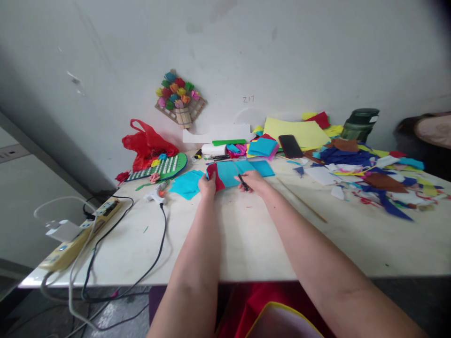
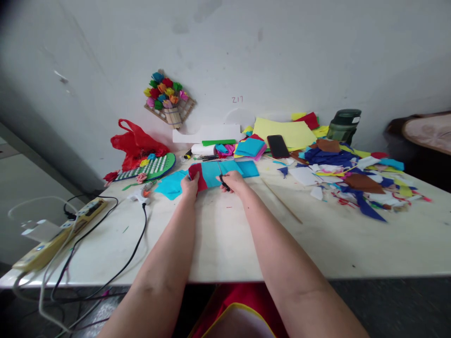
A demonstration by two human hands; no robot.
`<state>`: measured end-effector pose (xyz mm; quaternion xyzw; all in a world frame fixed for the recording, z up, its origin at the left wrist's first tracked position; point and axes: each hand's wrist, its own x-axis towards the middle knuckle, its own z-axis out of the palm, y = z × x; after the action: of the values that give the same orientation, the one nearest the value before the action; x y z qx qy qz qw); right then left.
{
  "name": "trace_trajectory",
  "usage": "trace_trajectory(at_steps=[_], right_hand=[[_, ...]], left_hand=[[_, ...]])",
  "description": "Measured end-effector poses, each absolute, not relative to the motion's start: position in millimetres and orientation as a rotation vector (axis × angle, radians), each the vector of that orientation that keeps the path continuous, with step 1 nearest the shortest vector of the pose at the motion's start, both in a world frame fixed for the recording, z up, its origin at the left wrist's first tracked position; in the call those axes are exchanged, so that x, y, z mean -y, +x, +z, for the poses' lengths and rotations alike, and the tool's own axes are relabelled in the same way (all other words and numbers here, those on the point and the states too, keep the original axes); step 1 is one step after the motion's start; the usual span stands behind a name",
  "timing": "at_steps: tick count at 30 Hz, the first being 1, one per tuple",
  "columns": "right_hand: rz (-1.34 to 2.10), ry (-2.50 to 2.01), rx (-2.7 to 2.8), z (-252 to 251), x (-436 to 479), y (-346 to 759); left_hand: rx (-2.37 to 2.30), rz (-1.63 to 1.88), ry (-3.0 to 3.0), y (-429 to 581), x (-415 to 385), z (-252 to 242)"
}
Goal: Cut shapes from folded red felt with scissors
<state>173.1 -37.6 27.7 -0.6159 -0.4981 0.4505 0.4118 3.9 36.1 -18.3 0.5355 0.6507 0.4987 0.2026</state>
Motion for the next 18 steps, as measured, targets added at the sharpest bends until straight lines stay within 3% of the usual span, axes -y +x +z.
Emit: trace_trajectory(at_steps=[8,18], right_hand=[[1.206,-1.403,1.287,29,38,179],[1.610,-1.189,1.664,43,51,220]], left_hand=[[-1.650,1.528,1.414,5,-39,-21],[-1.551,1.589,1.325,7,-42,-24]])
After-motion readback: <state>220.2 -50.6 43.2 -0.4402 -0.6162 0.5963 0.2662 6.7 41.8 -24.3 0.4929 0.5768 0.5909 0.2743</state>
